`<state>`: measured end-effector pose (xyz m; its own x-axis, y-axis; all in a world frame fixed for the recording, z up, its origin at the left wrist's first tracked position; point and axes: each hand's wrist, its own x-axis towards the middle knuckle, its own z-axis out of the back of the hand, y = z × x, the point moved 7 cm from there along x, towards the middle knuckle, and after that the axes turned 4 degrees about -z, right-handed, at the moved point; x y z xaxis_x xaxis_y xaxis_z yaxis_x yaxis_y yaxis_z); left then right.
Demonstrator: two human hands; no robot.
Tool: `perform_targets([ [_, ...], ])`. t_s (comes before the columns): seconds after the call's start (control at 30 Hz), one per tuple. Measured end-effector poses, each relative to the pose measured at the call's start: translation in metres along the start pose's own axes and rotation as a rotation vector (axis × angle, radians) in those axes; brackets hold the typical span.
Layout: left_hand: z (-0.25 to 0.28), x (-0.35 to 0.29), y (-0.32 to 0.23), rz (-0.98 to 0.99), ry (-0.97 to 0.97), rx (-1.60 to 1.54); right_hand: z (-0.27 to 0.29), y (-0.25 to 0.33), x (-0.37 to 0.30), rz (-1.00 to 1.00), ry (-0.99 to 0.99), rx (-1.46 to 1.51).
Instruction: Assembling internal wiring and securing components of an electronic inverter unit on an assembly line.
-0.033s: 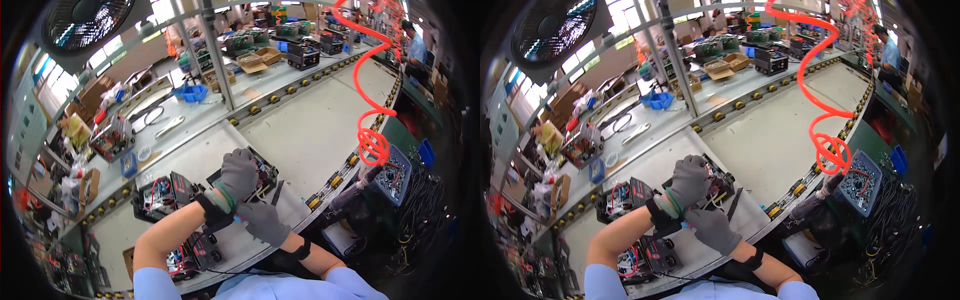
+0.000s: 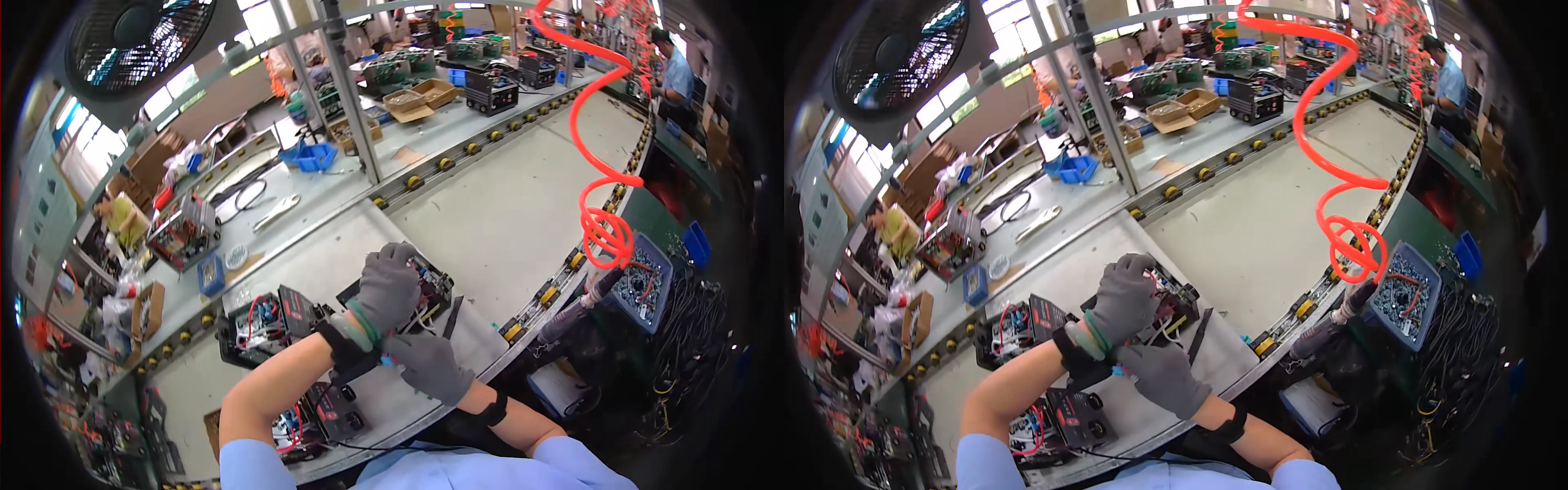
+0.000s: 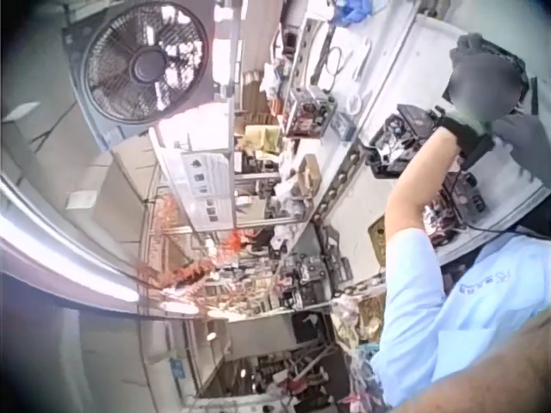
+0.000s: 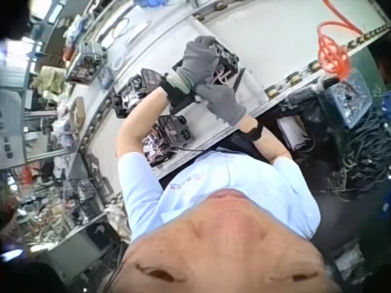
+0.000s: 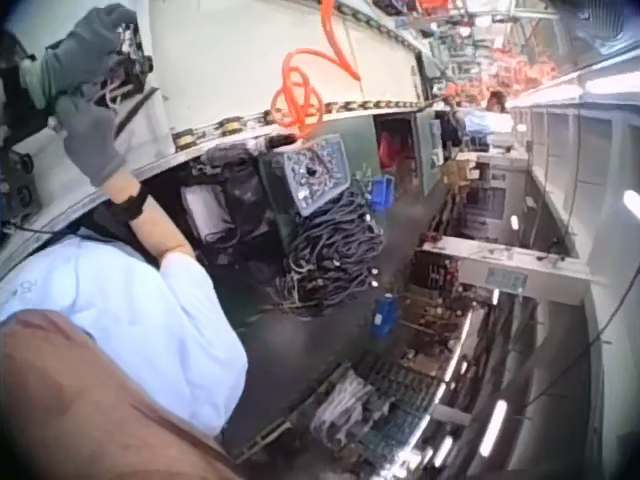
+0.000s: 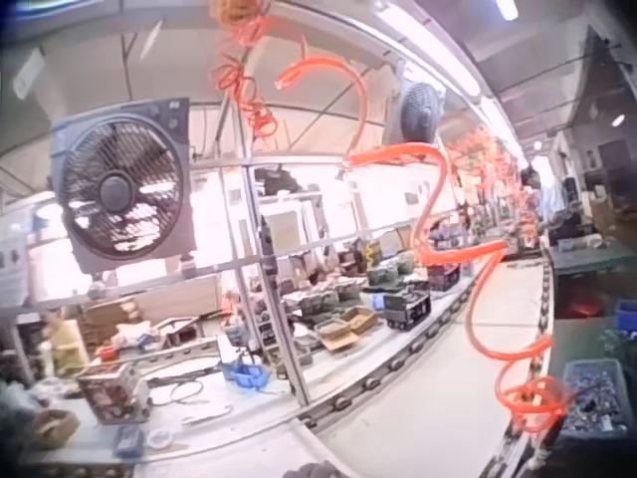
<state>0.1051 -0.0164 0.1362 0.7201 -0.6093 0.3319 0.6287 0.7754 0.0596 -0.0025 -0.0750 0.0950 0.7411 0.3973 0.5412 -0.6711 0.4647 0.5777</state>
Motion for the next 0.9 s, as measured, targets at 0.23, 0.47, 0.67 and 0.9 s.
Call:
perform_targets([
  [0.23,-0.012,-0.004,0.007,-0.375,-0.078,-0.323,0.005,-0.002,-0.003,-0.008,-0.056,-0.049],
  [0.47,-0.020,-0.001,0.005,-0.279,-0.043,-0.300,0.009,-0.012,-0.002,-0.013,-0.027,-0.054],
  [0.67,0.008,-0.011,0.024,-0.159,-0.189,-0.527,0.025,-0.014,0.001,-0.029,-0.092,0.162],
  [0.9,0.087,-0.084,0.059,0.327,-0.005,-0.555,0.053,-0.026,0.034,-0.008,-0.204,0.307],
])
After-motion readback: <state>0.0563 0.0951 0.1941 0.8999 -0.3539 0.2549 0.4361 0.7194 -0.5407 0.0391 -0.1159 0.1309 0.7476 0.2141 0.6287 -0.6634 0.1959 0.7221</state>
